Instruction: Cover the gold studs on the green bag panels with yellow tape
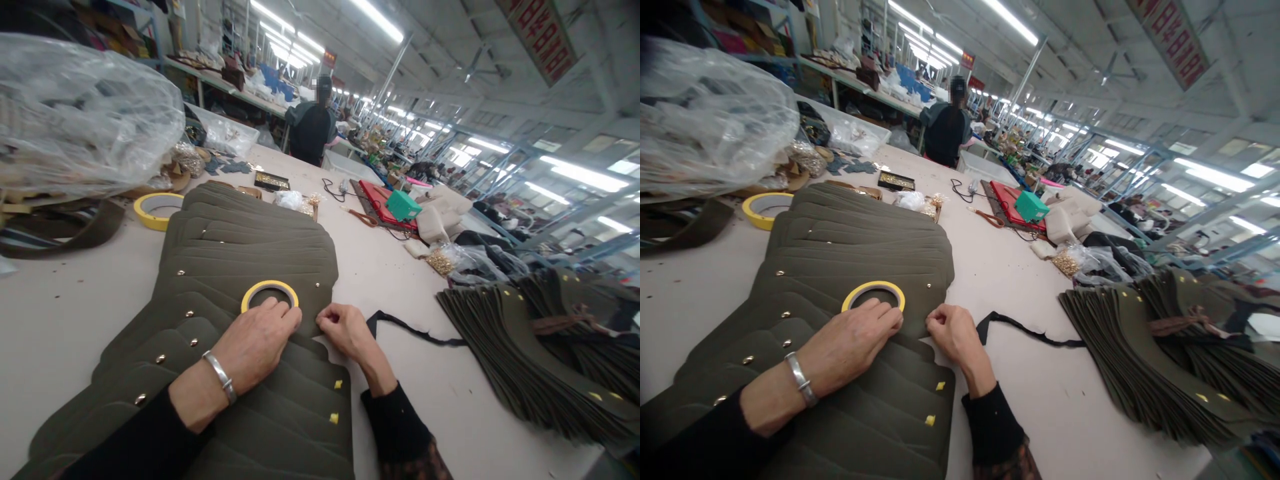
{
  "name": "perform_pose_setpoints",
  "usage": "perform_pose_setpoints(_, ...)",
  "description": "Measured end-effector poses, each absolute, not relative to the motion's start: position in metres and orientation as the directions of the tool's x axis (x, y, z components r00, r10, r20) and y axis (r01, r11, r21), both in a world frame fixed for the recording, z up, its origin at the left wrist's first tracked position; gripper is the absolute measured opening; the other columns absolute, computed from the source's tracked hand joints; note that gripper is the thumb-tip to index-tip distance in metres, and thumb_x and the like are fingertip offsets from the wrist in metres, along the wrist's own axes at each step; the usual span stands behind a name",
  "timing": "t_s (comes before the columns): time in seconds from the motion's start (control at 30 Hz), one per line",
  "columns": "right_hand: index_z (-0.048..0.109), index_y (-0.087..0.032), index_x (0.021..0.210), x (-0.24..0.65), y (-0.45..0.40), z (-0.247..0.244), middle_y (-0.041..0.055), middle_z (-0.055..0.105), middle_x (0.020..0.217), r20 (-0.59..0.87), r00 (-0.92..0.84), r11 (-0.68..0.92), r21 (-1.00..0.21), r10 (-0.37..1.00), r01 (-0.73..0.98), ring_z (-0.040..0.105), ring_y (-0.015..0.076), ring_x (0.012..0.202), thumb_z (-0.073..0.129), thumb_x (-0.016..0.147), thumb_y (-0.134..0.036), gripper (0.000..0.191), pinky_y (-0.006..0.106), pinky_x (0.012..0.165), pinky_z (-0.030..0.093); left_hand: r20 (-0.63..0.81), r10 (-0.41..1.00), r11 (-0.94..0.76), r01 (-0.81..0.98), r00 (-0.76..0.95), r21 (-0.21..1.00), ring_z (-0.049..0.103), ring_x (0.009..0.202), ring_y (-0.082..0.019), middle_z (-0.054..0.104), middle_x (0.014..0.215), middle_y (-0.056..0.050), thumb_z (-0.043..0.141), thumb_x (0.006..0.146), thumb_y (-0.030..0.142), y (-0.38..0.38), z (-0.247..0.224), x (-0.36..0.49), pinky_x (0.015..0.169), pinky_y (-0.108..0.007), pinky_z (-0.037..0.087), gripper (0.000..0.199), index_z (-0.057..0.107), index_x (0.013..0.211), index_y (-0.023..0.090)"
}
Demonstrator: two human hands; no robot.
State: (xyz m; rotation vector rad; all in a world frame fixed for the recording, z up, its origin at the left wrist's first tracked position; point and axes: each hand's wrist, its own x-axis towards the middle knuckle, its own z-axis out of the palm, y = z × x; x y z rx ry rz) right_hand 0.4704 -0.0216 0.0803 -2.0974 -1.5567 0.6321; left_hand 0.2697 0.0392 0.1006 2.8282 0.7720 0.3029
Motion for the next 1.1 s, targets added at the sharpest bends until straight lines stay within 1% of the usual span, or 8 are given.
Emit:
perform_pose_setpoints(0.1,0.07,-0.017,0.068,0.475,-0.032,0.089,-0.0032,0.062,0.056,-0.284,0.052,-0.24,-0.681,0.957,0.692,0.053,0.0106,0.051,0.056,0.072,-0.014,0.014,0.019,0.047,0.035,0.171,0.498,-0.85,0.439,0.85,0.293,0.054,0.082,-0.021,0.06,0.085,-0.004,0.038,0.094,0.014,0.04,0.101,0.268,0.071,-0.034,0.047,0.018,0.055,0.089,0.02)
perform_pose_setpoints(0.17,0.069,-0.017,0.065,0.476,-0.037,0.092,-0.0041,0.058,0.053,-0.298,-0.039,-0.194,-0.706,0.954,0.681,0.05,0.0096,0.049,0.056,0.074,-0.014,0.016,0.019,0.046,0.033,0.208,0.489,-0.847,0.404,0.847,0.346,0.057,0.083,-0.02,0.062,0.086,-0.003,0.037,0.095,0.015,0.04,0.098,0.269,0.074,-0.034,0.049,0.02,0.056,0.093,0.021)
perform_pose_setpoints(0.37,0.071,-0.018,0.093,0.462,-0.042,0.094,0.0025,0.07,0.081,0.176,0.167,0.06,-0.84,0.97,0.54,0.061,0.0145,0.071,0.057,0.085,-0.022,0.016,0.024,0.064,0.048,0.386,0.468,-0.838,0.259,0.795,0.481,0.065,0.102,-0.016,0.068,0.112,-0.004,0.04,0.097,0.022,0.039,0.089,0.271,0.089,-0.028,0.052,0.028,0.05,0.123,0.022)
perform_pose_setpoints(0.53,0.068,-0.018,0.099,0.449,-0.045,0.095,0.0062,0.069,0.091,0.41,0.055,0.304,-0.754,0.911,0.583,0.063,0.0157,0.077,0.058,0.085,-0.013,0.018,0.027,0.072,0.051,0.425,0.462,-0.854,0.262,0.778,0.45,0.064,0.11,-0.017,0.062,0.128,-0.008,0.042,0.096,0.021,0.037,0.087,0.272,0.092,-0.028,0.052,0.046,0.03,0.141,0.019)
perform_pose_setpoints(0.77,0.064,-0.018,0.09,0.443,-0.043,0.086,0.0056,0.067,0.08,0.566,-0.055,0.42,-0.538,0.822,0.731,0.061,0.0165,0.074,0.055,0.086,-0.01,0.013,0.029,0.069,0.05,0.346,0.496,-0.829,0.316,0.797,0.461,0.069,0.095,-0.019,0.069,0.112,-0.007,0.042,0.096,0.02,0.032,0.089,0.273,0.077,-0.029,0.055,0.039,0.034,0.134,0.019)
perform_pose_setpoints(0.9,0.061,-0.017,0.081,0.439,-0.043,0.082,0.0041,0.065,0.071,0.641,-0.056,0.423,-0.435,0.765,0.795,0.059,0.0155,0.066,0.051,0.082,-0.006,0.015,0.027,0.063,0.047,0.273,0.516,-0.8,0.343,0.812,0.492,0.068,0.084,-0.019,0.069,0.095,-0.002,0.041,0.095,0.017,0.029,0.095,0.273,0.069,-0.03,0.053,0.022,0.047,0.116,0.021)
perform_pose_setpoints(1.03,0.061,-0.017,0.075,0.434,-0.045,0.083,0.0023,0.063,0.066,0.641,0.009,0.368,-0.451,0.767,0.813,0.057,0.0137,0.059,0.051,0.078,-0.007,0.015,0.025,0.057,0.045,0.226,0.544,-0.786,0.396,0.808,0.475,0.064,0.077,-0.02,0.064,0.084,-0.001,0.04,0.094,0.014,0.027,0.097,0.275,0.067,-0.031,0.05,0.015,0.053,0.095,0.021)
perform_pose_setpoints(1.1,0.062,-0.018,0.072,0.429,-0.046,0.085,0.0014,0.063,0.064,0.571,0.112,0.286,-0.56,0.813,0.777,0.057,0.013,0.057,0.053,0.077,-0.009,0.013,0.024,0.055,0.045,0.257,0.549,-0.799,0.409,0.795,0.442,0.062,0.073,-0.02,0.061,0.08,-0.002,0.039,0.094,0.014,0.026,0.095,0.276,0.064,-0.031,0.049,0.016,0.054,0.09,0.02)
